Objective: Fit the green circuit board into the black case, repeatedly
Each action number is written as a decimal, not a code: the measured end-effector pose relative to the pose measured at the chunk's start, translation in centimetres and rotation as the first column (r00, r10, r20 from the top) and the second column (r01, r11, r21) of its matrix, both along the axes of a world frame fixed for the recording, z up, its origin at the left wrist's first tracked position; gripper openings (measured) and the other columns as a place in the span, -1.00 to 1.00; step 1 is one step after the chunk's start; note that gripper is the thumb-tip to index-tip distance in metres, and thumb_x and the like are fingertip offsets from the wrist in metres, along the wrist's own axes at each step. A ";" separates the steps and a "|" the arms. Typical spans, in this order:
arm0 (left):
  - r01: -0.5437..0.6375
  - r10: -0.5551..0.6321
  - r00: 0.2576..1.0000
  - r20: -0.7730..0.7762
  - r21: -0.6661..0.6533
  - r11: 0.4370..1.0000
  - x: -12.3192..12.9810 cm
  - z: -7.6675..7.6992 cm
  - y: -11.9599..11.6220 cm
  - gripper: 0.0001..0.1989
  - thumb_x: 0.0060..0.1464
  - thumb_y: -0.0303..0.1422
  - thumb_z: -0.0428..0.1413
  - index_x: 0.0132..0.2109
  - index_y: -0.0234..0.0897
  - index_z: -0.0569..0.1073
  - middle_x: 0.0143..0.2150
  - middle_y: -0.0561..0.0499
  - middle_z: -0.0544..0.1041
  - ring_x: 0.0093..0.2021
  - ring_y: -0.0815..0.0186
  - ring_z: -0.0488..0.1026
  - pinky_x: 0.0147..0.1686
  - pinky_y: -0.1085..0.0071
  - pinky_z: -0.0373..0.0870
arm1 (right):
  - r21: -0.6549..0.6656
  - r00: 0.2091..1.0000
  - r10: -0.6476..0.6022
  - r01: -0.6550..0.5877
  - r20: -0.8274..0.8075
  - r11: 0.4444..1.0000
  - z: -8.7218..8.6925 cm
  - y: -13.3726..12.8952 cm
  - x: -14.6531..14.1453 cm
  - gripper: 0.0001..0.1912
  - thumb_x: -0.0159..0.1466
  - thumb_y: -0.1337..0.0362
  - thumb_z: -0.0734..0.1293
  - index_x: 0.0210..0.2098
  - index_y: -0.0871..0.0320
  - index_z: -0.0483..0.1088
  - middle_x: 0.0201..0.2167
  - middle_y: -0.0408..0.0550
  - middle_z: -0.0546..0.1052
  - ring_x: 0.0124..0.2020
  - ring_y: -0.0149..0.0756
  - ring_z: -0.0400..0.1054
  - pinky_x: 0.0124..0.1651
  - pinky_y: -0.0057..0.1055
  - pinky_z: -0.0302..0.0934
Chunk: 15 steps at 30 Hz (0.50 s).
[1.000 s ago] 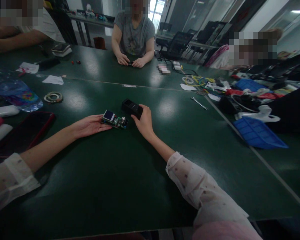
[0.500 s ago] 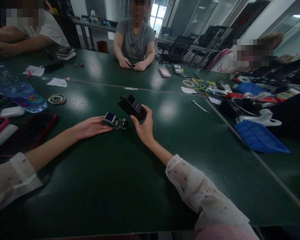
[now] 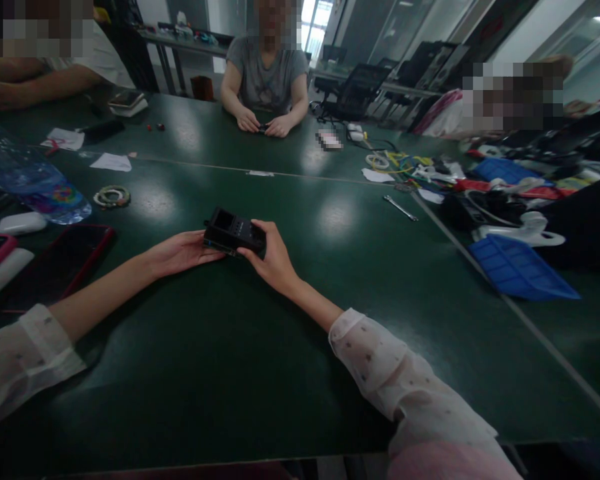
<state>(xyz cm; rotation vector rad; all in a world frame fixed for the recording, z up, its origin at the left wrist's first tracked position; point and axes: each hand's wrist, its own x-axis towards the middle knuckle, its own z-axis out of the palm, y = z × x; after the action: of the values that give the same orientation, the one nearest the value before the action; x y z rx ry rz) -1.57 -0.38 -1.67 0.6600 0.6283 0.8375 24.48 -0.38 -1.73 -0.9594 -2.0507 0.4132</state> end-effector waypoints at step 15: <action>-0.062 0.068 0.997 0.042 -0.129 0.990 0.2 0.6 -0.2 -0.66 0.35 -0.25 0.00 0.11 -0.37 0.45 -0.01 -0.23 0.60 0.10 0.11 0.55 0.27 0.10 0.34 | 0.015 0.981 0.137 -0.140 0.138 0.990 -0.3 0.1 -0.3 -0.39 0.33 0.09 0.39 0.27 0.03 0.11 0.13 0.13 0.39 0.15 0.03 0.35 0.21 0.07 0.30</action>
<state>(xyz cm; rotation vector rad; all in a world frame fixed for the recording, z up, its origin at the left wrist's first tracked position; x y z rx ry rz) -1.41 -0.55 -1.09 0.5054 0.6585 0.8636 24.20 -0.32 -2.03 -0.8533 -2.2504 0.4043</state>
